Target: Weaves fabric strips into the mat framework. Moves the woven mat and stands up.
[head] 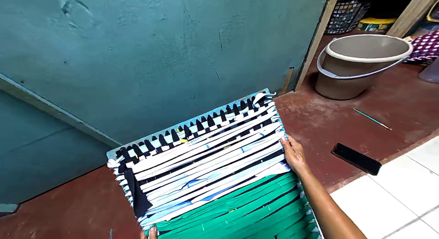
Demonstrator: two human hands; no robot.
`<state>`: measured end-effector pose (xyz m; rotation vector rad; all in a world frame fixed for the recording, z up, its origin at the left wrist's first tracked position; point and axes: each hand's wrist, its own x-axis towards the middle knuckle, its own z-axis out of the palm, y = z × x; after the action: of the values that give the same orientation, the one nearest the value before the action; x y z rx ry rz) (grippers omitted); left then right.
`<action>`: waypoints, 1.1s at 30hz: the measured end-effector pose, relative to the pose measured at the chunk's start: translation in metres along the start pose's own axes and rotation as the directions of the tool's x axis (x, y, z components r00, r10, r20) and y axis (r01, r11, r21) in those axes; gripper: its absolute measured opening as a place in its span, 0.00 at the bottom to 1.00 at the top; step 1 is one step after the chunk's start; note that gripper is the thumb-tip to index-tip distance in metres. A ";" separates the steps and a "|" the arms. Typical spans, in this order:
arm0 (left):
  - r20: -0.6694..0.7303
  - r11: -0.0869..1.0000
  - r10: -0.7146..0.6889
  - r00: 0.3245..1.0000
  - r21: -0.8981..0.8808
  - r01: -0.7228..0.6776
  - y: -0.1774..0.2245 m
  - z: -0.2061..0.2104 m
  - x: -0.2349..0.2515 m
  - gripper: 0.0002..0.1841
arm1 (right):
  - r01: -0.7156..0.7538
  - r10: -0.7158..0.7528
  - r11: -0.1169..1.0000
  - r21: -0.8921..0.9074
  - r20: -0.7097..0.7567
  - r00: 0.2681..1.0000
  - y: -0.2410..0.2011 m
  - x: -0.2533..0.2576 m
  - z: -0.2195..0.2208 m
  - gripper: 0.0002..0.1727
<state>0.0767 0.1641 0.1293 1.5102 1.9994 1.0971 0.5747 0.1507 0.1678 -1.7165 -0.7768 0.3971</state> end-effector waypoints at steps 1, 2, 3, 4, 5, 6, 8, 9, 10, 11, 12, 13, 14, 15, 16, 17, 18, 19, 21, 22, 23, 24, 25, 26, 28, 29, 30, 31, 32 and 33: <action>-0.013 1.000 -0.010 1.000 -0.020 0.009 -0.003 0.003 -0.006 0.27 | 0.021 -0.021 1.000 -0.006 -0.014 1.000 -0.003 -0.001 -0.004 0.23; -0.031 0.999 -0.010 0.999 -0.038 0.009 -0.003 0.006 -0.010 0.27 | 0.042 -0.042 0.999 -0.008 -0.019 0.999 -0.006 -0.001 -0.007 0.23; -0.045 0.999 -0.001 0.999 -0.048 -0.001 -0.001 0.007 -0.013 0.27 | 0.058 -0.058 0.998 -0.013 -0.021 0.998 -0.008 -0.001 -0.009 0.23; -0.055 0.999 0.013 0.998 -0.049 -0.015 0.001 0.006 -0.014 0.26 | 0.061 -0.061 0.998 -0.019 -0.016 0.998 -0.011 -0.001 -0.011 0.23; -0.062 0.998 0.028 0.998 -0.046 -0.031 0.004 0.005 -0.012 0.26 | 0.060 -0.060 0.998 -0.031 -0.006 0.998 -0.014 -0.001 -0.012 0.24; -0.071 0.998 0.047 0.996 -0.041 -0.050 0.005 0.004 -0.008 0.26 | 0.059 -0.059 0.997 -0.053 0.003 0.998 -0.019 0.000 -0.013 0.24; -0.072 0.996 0.076 0.994 -0.046 -0.080 0.008 0.001 0.003 0.26 | 0.043 -0.039 0.991 -0.124 0.040 0.998 -0.024 0.005 -0.013 0.24; -0.066 0.995 0.080 0.995 -0.052 -0.083 0.012 0.000 0.009 0.26 | 0.032 -0.024 0.989 -0.144 0.061 0.998 -0.024 0.009 -0.011 0.24; -0.051 0.996 0.075 0.996 -0.050 -0.078 0.017 -0.001 0.012 0.26 | 0.021 -0.009 0.988 -0.150 0.078 0.997 -0.022 0.013 -0.008 0.25; -0.034 0.997 0.066 0.997 -0.042 -0.068 0.022 -0.003 0.016 0.26 | 0.011 0.001 0.989 -0.148 0.080 0.997 -0.018 0.016 -0.004 0.25; -0.021 0.998 0.058 0.998 -0.032 -0.058 0.026 -0.002 0.021 0.26 | 0.009 0.001 0.991 -0.132 0.069 0.998 -0.014 0.021 0.002 0.25; -0.010 0.999 0.047 0.999 -0.022 -0.047 0.030 -0.001 0.026 0.26 | 0.012 -0.006 0.994 -0.108 0.060 0.998 -0.011 0.027 0.008 0.25; -0.002 0.999 0.036 0.999 -0.013 -0.036 0.032 0.000 0.031 0.27 | 0.013 -0.008 0.996 -0.091 0.058 0.998 -0.009 0.034 0.014 0.25; 0.005 1.000 0.028 1.000 -0.005 -0.028 0.031 0.001 0.035 0.27 | 0.010 -0.004 0.996 -0.093 0.068 0.998 -0.008 0.038 0.017 0.25; 0.012 1.000 0.019 1.000 0.002 -0.019 0.028 0.001 0.037 0.26 | 0.008 0.000 0.994 -0.107 0.078 0.997 -0.009 0.040 0.020 0.25; 0.019 1.000 0.014 1.000 0.008 -0.014 0.025 0.001 0.037 0.26 | 0.001 0.011 0.992 -0.123 0.092 0.996 -0.010 0.039 0.022 0.26; 0.033 1.000 0.001 0.999 0.015 -0.002 0.023 0.001 0.037 0.26 | -0.006 0.020 0.991 -0.136 0.104 0.994 -0.011 0.039 0.023 0.26; 0.048 1.000 -0.010 0.999 0.025 0.009 0.022 0.002 0.037 0.26 | -0.004 0.020 0.989 -0.148 0.108 0.994 -0.011 0.040 0.024 0.26; 0.068 0.999 -0.028 0.997 0.042 0.025 0.022 0.004 0.040 0.26 | 0.021 -0.002 0.984 -0.175 0.107 0.994 -0.013 0.046 0.027 0.26; 0.079 0.998 -0.037 0.996 0.057 0.033 0.020 0.004 0.042 0.26 | 0.026 -0.004 0.981 -0.191 0.116 0.993 -0.014 0.049 0.029 0.26; 0.090 0.997 -0.041 0.995 0.071 0.034 0.017 0.004 0.044 0.26 | 0.021 0.005 0.977 -0.210 0.124 0.992 -0.015 0.051 0.030 0.26; 0.105 0.996 -0.054 0.993 0.083 0.045 0.017 0.006 0.046 0.26 | 0.004 0.025 0.974 -0.225 0.128 0.991 -0.015 0.054 0.032 0.26; 0.125 0.993 -0.078 0.989 0.094 0.066 0.017 0.007 0.048 0.26 | -0.013 0.047 0.970 -0.241 0.134 0.990 -0.016 0.059 0.035 0.26; 0.141 0.991 -0.098 0.985 0.106 0.084 0.018 0.008 0.048 0.26 | -0.030 0.069 0.965 -0.261 0.142 0.987 -0.014 0.063 0.037 0.26; 0.160 0.990 -0.106 0.981 0.110 0.089 0.014 0.012 0.047 0.27 | -0.059 0.112 0.951 -0.302 0.161 0.980 -0.007 0.069 0.044 0.27; 0.172 0.989 -0.114 0.979 0.114 0.096 0.010 0.015 0.046 0.27 | -0.072 0.133 0.944 -0.322 0.173 0.976 -0.002 0.070 0.047 0.27; 0.182 0.988 -0.123 0.976 0.120 0.102 0.006 0.019 0.044 0.27 | -0.084 0.150 0.937 -0.339 0.176 0.973 0.004 0.070 0.050 0.28; 0.191 0.986 -0.133 0.972 0.128 0.110 0.000 0.023 0.043 0.27 | -0.096 0.170 0.929 -0.356 0.182 0.969 0.011 0.069 0.052 0.28; 0.200 0.982 -0.157 0.967 0.139 0.131 -0.003 0.027 0.041 0.27 | -0.114 0.196 0.920 -0.375 0.187 0.963 0.017 0.067 0.053 0.29; 0.203 0.977 -0.184 0.962 0.146 0.156 -0.007 0.031 0.040 0.26 | -0.137 0.225 0.912 -0.386 0.193 0.955 0.021 0.066 0.056 0.30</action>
<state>0.0813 0.2113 0.1108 1.4192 2.0354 0.7157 0.5934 0.2328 0.1405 -2.1332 -0.9063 0.6217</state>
